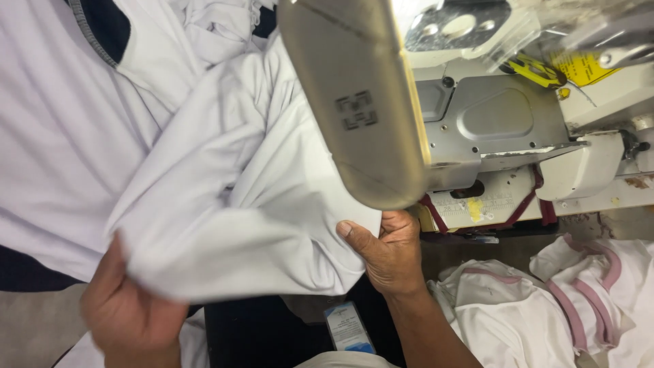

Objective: Trimming excess threads or labels from a white garment using a small hand tool at a sewing station.

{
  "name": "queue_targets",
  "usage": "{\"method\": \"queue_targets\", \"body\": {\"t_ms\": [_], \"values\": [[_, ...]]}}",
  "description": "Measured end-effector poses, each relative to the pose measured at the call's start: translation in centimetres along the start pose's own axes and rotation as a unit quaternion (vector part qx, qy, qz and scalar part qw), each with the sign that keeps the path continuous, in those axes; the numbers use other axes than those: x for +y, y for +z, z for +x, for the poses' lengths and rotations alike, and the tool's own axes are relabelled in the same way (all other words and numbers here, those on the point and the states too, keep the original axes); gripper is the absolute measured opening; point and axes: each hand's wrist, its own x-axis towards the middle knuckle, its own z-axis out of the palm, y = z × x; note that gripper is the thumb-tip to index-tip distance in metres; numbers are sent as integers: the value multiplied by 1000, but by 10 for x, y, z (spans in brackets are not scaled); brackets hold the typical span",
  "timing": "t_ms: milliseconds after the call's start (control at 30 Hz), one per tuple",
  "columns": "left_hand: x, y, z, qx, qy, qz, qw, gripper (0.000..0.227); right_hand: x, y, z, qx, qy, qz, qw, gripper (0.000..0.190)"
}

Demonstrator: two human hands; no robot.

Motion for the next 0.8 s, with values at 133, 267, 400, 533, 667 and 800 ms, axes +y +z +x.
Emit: {"method": "queue_targets", "body": {"t_ms": [133, 267, 400, 533, 667, 800], "values": [[26, -133, -8, 82, -30, 54, 995, 55, 3, 8, 0, 2, -1, 15, 1000, 35], [8, -202, -88, 184, -82, 121, 972, 53, 4, 12, 1, 5, -13, 34, 999, 38], [-35, -192, -155, 284, -137, 182, 931, 52, 2, 25, 5, 33, -27, 58, 997, 24], [-81, -164, -134, 374, -191, 232, 877, 51, 2, 35, -4, 39, -43, 33, 998, 18], [-116, -208, -97, 302, -160, 244, 908, 56, 13, 24, -9, 44, -17, 60, 997, 44], [-118, -208, -94, 244, -83, 241, 936, 55, 14, 17, -4, -16, -38, 109, 993, 51]]}}
